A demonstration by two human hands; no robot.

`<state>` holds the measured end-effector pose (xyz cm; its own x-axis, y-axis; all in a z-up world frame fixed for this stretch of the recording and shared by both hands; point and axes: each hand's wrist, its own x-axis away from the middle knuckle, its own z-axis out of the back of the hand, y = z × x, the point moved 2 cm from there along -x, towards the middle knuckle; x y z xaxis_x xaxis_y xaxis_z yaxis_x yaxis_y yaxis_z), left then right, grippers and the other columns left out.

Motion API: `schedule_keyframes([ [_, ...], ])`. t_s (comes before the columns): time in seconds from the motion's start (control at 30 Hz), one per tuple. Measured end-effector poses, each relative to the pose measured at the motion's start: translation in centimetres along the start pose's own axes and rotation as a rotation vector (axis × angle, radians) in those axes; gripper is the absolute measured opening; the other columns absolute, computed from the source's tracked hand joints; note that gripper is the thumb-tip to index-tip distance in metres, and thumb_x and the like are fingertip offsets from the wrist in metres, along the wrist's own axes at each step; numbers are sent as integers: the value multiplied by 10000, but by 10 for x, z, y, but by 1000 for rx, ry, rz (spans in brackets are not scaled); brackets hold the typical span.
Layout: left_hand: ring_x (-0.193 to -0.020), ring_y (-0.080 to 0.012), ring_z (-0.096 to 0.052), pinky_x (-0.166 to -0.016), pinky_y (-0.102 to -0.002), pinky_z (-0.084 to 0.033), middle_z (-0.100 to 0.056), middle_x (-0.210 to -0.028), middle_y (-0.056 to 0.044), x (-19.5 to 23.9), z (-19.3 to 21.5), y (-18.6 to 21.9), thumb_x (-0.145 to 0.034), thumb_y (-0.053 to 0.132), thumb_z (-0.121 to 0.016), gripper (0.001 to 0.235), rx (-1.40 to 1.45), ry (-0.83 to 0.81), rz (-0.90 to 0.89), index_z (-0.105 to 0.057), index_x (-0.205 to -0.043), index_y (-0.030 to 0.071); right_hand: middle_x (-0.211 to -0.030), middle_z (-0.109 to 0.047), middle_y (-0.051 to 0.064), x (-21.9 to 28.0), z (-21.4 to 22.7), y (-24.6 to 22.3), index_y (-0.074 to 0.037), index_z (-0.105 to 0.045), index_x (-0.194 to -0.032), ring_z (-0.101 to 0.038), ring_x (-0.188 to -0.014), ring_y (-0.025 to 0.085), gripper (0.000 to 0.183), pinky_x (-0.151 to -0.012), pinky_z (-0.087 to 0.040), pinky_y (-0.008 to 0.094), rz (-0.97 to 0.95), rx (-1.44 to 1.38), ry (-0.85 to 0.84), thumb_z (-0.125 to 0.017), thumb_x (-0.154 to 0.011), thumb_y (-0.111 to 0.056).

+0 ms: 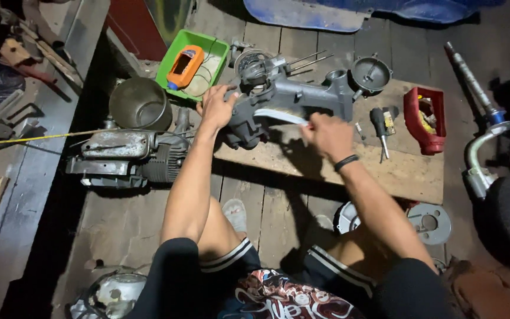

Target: Cleaning a motorcycle engine casing using a wire brush and a scraper to remove dirt and grime.

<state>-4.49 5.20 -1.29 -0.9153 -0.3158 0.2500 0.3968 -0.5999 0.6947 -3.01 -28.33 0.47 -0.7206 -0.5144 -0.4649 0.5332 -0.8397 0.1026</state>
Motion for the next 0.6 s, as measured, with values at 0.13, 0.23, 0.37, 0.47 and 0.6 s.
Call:
schedule_keyframes([
  [0.13, -1533, -265, -230, -1225, -691, -83, -389, -1568, -17, -2, -4, -4, -1081, 531, -482, 410, -46, -15, -1, -528, -1451, 362, -701, -599, 42, 6, 4, 12, -243, -570, -833, -684, -671, 308, 407, -576, -543, 457, 8, -36, -123, -525, -960, -626],
  [0.23, -1520, -284, -251, -1207, -702, -103, -416, -1543, -24, 1, 1, -1, -1091, 507, -472, 387, -18, -2, -17, -543, -1437, 347, -701, -606, 29, 5, 16, 32, -252, -580, -847, -695, -671, 280, 414, -596, -547, 412, -44, 39, -110, -531, -996, -636],
  [0.37, -1512, -299, -278, -1210, -675, -163, -416, -1550, -46, -15, -9, -13, -1092, 522, -462, 411, -23, -9, -33, -548, -1446, 334, -697, -610, 43, -1, 8, 2, -218, -579, -848, -697, -698, 311, 442, -605, -542, 439, -74, -125, -215, -485, -999, -622],
  [0.47, -1495, -328, -319, -1213, -635, -214, -414, -1560, -68, -17, -8, -18, -1086, 534, -460, 436, -19, -4, -40, -551, -1458, 327, -704, -615, 51, -2, 5, 11, -229, -575, -846, -699, -700, 318, 434, -611, -545, 450, -51, -114, -252, -495, -972, -636],
  [0.6, -1462, -366, -376, -1215, -594, -238, -410, -1569, -92, -15, -8, -14, -1077, 550, -470, 484, -7, 7, -35, -556, -1473, 286, -738, -628, 70, 12, 7, 53, -228, -567, -882, -714, -689, 341, 473, -637, -544, 450, -125, -42, -308, -453, -1005, -670],
])
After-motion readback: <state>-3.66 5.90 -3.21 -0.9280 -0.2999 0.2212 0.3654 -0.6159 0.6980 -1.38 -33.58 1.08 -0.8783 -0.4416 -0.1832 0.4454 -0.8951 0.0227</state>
